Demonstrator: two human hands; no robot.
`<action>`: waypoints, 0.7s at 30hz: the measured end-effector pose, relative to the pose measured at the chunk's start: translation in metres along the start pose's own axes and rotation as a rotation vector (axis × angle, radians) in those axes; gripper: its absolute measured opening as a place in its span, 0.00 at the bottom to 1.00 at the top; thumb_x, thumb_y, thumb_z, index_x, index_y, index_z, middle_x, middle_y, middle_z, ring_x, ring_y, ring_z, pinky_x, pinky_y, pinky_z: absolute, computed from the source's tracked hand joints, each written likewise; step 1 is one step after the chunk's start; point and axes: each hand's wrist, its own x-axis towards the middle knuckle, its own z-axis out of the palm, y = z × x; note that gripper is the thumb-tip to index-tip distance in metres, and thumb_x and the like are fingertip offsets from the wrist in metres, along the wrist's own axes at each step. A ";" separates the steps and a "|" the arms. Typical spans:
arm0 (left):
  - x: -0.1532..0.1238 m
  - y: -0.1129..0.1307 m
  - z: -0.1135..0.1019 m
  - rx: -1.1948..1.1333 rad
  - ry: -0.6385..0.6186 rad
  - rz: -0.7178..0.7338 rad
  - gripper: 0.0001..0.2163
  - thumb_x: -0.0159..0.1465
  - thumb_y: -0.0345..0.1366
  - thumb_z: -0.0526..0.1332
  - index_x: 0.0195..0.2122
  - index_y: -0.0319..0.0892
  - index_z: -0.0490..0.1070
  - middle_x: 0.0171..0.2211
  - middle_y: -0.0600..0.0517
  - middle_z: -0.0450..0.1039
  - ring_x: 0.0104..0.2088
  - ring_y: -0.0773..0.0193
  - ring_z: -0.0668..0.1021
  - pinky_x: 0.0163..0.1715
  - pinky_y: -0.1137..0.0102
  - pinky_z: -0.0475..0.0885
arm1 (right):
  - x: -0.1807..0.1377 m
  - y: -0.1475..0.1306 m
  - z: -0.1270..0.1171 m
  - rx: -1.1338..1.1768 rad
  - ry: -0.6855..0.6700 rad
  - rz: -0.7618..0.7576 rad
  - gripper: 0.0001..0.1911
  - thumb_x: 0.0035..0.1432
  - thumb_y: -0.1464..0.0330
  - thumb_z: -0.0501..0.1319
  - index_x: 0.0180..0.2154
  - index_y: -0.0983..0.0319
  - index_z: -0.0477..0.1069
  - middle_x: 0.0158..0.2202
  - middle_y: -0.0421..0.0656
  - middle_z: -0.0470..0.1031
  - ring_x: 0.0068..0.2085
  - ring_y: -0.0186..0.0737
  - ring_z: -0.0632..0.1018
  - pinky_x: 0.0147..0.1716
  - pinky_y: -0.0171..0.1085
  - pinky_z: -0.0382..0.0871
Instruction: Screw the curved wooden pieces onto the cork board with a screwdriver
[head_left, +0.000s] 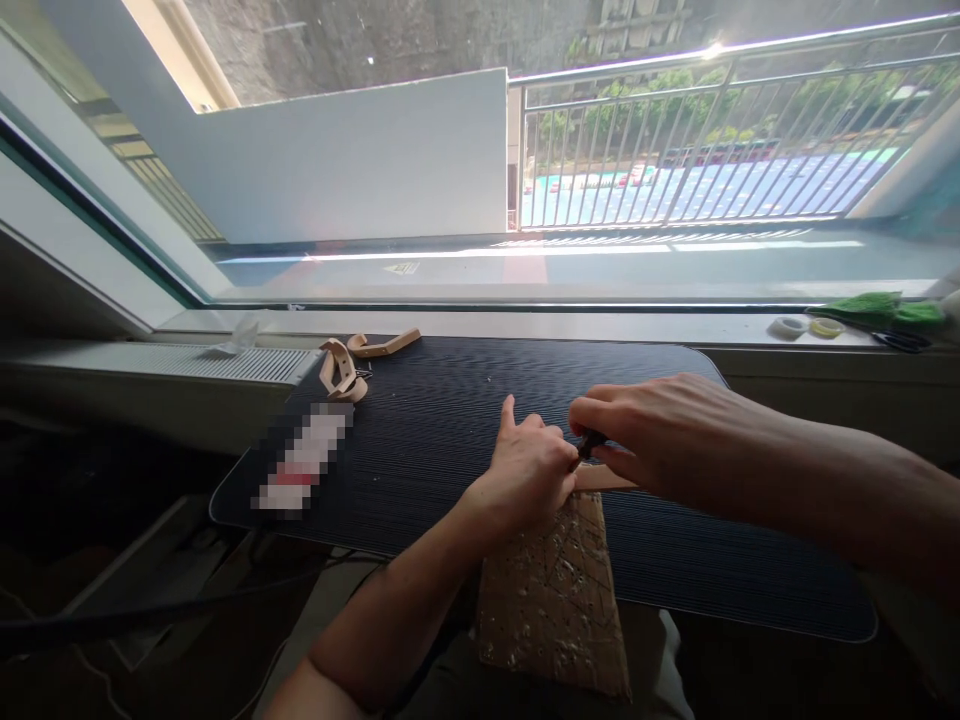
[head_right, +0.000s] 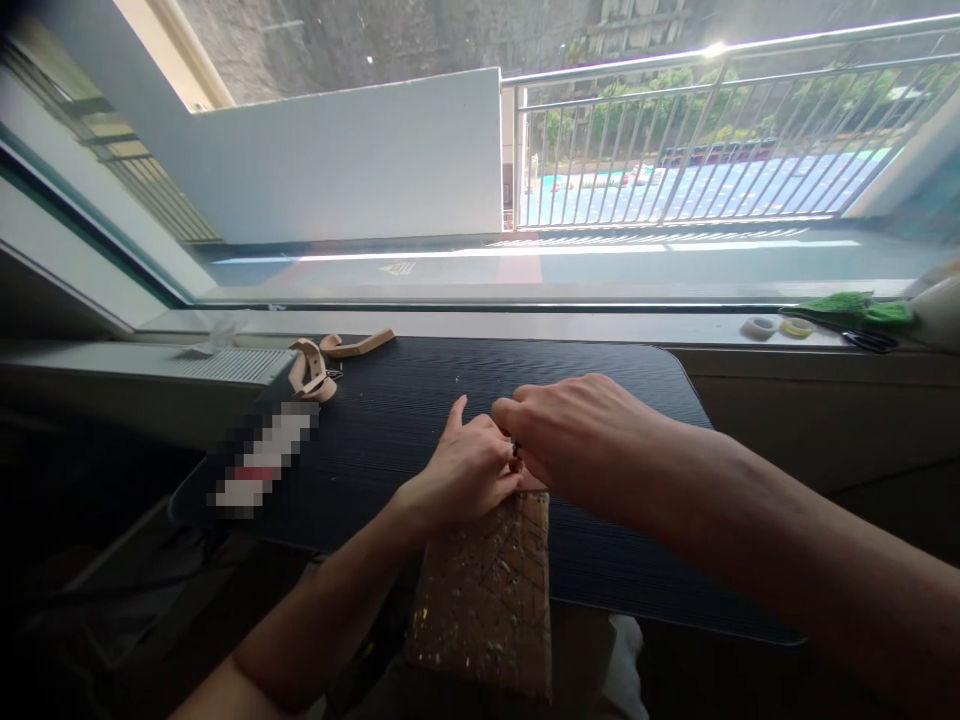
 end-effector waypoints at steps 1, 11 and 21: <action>0.000 0.000 0.000 -0.004 -0.005 -0.003 0.09 0.61 0.39 0.55 0.30 0.44 0.74 0.33 0.51 0.74 0.43 0.56 0.71 0.55 0.41 0.46 | 0.001 0.000 0.001 0.009 -0.002 -0.011 0.01 0.55 0.69 0.58 0.31 0.60 0.66 0.26 0.38 0.73 0.25 0.36 0.73 0.20 0.33 0.45; -0.009 -0.003 -0.012 -0.101 0.012 -0.014 0.11 0.59 0.42 0.58 0.41 0.47 0.71 0.41 0.50 0.72 0.47 0.56 0.69 0.57 0.43 0.44 | 0.008 -0.006 0.007 -0.013 0.024 -0.002 0.04 0.57 0.70 0.55 0.30 0.61 0.64 0.22 0.38 0.71 0.21 0.34 0.71 0.20 0.33 0.43; -0.110 -0.102 -0.027 0.013 0.409 -0.612 0.23 0.58 0.45 0.59 0.53 0.44 0.62 0.53 0.45 0.66 0.54 0.54 0.67 0.56 0.54 0.55 | 0.012 -0.010 0.007 0.026 -0.035 0.030 0.08 0.59 0.67 0.52 0.27 0.59 0.62 0.22 0.40 0.71 0.22 0.37 0.71 0.21 0.36 0.46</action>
